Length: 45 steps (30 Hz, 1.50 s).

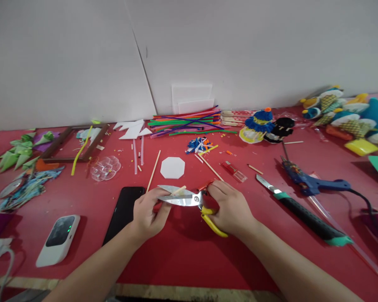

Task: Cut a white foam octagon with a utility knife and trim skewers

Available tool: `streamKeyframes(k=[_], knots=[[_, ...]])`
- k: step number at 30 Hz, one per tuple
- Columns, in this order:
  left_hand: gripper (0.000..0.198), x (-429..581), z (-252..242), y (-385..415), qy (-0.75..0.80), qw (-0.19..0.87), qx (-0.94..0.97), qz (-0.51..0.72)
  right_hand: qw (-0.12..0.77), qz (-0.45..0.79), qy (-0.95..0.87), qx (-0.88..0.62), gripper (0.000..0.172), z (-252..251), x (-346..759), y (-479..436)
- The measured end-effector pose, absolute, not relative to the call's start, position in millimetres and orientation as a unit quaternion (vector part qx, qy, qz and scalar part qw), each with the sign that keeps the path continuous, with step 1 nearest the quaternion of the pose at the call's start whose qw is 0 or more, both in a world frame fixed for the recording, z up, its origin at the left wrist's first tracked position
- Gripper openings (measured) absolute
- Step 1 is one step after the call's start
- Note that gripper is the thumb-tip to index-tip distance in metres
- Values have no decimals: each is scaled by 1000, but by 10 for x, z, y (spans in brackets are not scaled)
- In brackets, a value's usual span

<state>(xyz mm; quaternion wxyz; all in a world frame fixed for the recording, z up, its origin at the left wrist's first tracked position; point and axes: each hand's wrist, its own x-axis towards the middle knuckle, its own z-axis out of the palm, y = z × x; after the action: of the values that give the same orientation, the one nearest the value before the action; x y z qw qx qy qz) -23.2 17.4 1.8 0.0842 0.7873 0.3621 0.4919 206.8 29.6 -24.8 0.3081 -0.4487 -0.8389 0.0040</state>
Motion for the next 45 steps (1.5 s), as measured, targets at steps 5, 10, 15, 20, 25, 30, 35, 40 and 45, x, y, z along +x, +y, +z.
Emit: streamKeyframes(k=[5,10,15,20,25,30,35,40,45], knots=[[15,-231,25,174,324,39,802,499,340,-10,-846,-412,5,-254,2064,303],[13,-231,38,165,320,10,803,502,357,-6,-845,-399,6,-249,2059,301],[10,-234,45,160,340,6,800,494,337,-10,-848,-409,7,-249,2064,301],[11,-241,42,150,341,20,801,491,332,-3,-846,-416,6,-247,2058,292],[12,-259,33,162,348,30,800,487,328,4,-838,-436,3,-234,2035,282],[12,-270,11,175,360,37,799,480,317,19,-834,-452,3,-234,2029,279],[11,-254,26,175,385,49,791,474,320,46,-817,-477,3,-241,2056,295],[10,-229,31,190,454,74,752,471,339,108,-782,-512,19,-220,2085,331],[6,-228,24,235,507,81,716,474,341,202,-697,-597,30,-212,2120,353]])
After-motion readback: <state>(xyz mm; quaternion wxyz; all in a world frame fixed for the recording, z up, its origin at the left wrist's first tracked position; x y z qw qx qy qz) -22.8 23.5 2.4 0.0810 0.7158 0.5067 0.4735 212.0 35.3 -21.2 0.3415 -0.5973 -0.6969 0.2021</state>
